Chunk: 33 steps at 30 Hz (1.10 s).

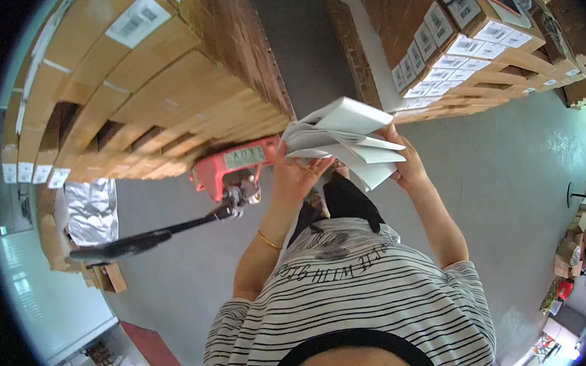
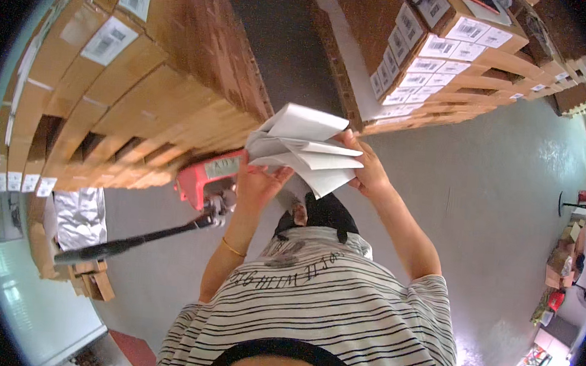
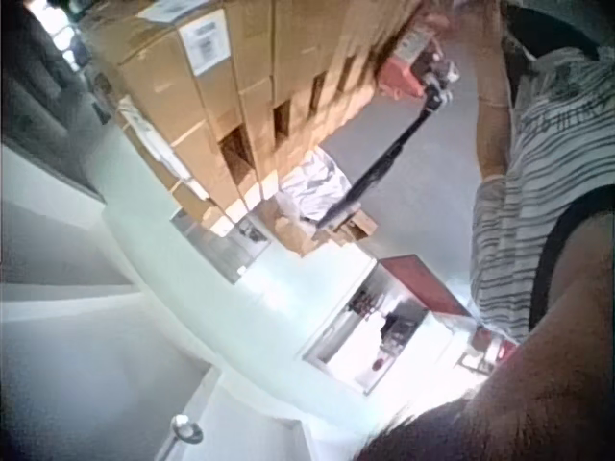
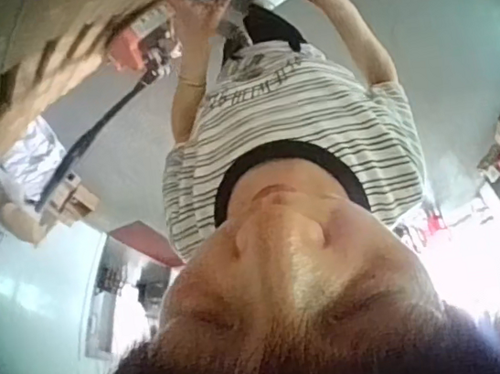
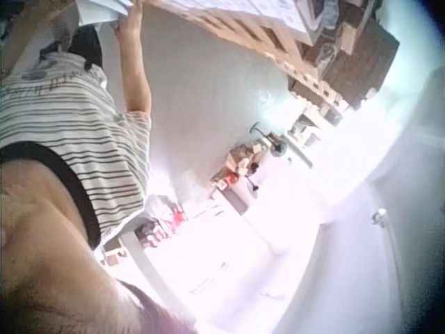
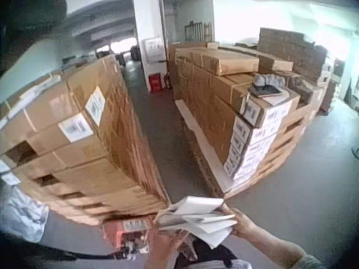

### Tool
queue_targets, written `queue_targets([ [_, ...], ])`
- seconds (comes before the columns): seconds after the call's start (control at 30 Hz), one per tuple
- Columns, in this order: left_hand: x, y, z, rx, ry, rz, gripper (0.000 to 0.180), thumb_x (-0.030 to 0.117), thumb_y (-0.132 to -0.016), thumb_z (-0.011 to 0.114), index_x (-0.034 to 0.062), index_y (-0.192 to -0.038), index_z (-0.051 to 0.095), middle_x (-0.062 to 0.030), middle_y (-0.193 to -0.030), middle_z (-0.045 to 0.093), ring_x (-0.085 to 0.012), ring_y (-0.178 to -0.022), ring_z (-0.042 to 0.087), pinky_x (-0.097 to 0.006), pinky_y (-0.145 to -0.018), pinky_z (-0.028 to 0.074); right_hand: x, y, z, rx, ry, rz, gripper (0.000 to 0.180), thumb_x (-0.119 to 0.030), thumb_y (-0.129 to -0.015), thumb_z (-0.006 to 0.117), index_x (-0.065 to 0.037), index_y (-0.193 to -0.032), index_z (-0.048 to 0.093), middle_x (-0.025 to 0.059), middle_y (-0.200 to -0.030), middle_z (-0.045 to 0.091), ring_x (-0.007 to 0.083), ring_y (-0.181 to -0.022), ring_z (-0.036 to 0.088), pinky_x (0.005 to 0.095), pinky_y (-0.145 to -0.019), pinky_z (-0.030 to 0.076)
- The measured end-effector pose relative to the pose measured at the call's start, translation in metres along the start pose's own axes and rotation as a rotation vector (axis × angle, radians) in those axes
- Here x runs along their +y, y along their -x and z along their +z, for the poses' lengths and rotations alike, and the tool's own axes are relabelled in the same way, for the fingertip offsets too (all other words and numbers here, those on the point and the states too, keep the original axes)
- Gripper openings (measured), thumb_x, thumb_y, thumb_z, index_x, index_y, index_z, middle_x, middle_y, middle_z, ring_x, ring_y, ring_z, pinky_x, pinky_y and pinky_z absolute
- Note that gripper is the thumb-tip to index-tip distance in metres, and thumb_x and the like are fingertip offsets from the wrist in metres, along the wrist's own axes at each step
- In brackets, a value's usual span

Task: The person picks up sheets of labels and peels barcode labels from the backing paper, sticking them onto cardboard boxes stacked on pallets.

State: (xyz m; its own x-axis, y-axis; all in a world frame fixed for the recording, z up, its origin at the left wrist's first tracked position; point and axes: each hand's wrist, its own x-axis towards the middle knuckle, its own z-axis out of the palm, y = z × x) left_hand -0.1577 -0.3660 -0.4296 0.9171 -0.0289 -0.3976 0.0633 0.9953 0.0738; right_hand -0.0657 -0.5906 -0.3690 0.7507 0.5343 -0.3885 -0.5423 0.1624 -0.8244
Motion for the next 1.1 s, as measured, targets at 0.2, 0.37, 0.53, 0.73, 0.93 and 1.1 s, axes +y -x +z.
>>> queue_targets([
  [0.2, -0.057, 0.024, -0.045, 0.075, 0.114, 0.040, 0.064, 0.056, -0.090, 0.050, 0.0124, -0.136, 0.043, -0.0122, -0.140, 0.042, -0.0375, -0.129, 0.038, -0.057, -0.109, 0.030, 0.004, 0.020, -0.033, -0.101, 0.145, 0.123, 0.058, -0.032, -0.093, 0.060, 0.003, -0.136, 0.043, 0.0015, -0.083, 0.063, 0.0002, -0.047, 0.047, 0.0155, -0.033, 0.030],
  [0.37, -0.074, 0.023, -0.064, -0.059, -0.082, 0.254, 0.054, 0.051, -0.091, 0.052, 0.0138, -0.131, 0.050, -0.0056, -0.127, 0.056, -0.0262, -0.123, 0.048, -0.049, -0.102, 0.039, 0.003, 0.029, -0.079, -0.371, 0.238, 0.365, 0.054, -0.018, -0.092, 0.061, 0.001, -0.138, 0.042, 0.0029, -0.085, 0.066, 0.0019, -0.053, 0.053, 0.0165, -0.039, 0.038],
  [0.53, -0.113, 0.019, -0.050, -0.131, -0.102, 0.259, 0.055, 0.046, -0.091, 0.055, 0.0083, -0.131, 0.049, -0.0110, -0.132, 0.054, -0.0274, -0.123, 0.049, -0.045, -0.104, 0.037, 0.009, 0.041, -0.116, -0.408, 0.302, 0.511, 0.057, -0.023, -0.091, 0.064, 0.004, -0.136, 0.043, 0.0128, -0.111, 0.063, 0.0141, -0.088, 0.064, 0.0260, -0.075, 0.053],
  [0.73, -0.150, 0.016, -0.032, -0.061, -0.385, 0.461, 0.076, 0.046, -0.088, 0.055, -0.0018, -0.142, 0.030, -0.0230, -0.142, 0.041, -0.0343, -0.131, 0.040, -0.046, -0.110, 0.032, 0.022, 0.024, -0.124, -0.517, 0.287, 0.525, 0.050, -0.022, -0.089, 0.066, 0.002, -0.130, 0.050, 0.0104, -0.107, 0.066, 0.0128, -0.087, 0.064, 0.0255, -0.074, 0.053],
  [0.93, -0.161, 0.040, -0.036, -0.058, -0.369, 0.668, 0.081, 0.056, -0.089, 0.051, 0.0024, -0.144, 0.027, -0.0240, -0.144, 0.038, -0.0360, -0.132, 0.038, -0.048, -0.110, 0.031, 0.016, 0.010, -0.117, -0.643, 0.396, 0.509, 0.042, -0.021, -0.090, 0.065, 0.000, -0.125, 0.056, 0.0058, -0.096, 0.068, 0.0109, -0.078, 0.064, 0.0264, -0.070, 0.053],
  [1.1, -0.148, 0.067, -0.001, -0.002, -0.010, 0.819, 0.075, 0.060, -0.093, 0.039, 0.0038, -0.143, 0.031, -0.0238, -0.141, 0.041, -0.0394, -0.127, 0.044, -0.050, -0.108, 0.034, 0.012, 0.003, -0.093, -0.716, 0.617, 0.397, 0.035, -0.021, -0.092, 0.062, 0.000, -0.119, 0.060, 0.0035, -0.093, 0.068, 0.0082, -0.075, 0.062, 0.0243, -0.068, 0.051],
])
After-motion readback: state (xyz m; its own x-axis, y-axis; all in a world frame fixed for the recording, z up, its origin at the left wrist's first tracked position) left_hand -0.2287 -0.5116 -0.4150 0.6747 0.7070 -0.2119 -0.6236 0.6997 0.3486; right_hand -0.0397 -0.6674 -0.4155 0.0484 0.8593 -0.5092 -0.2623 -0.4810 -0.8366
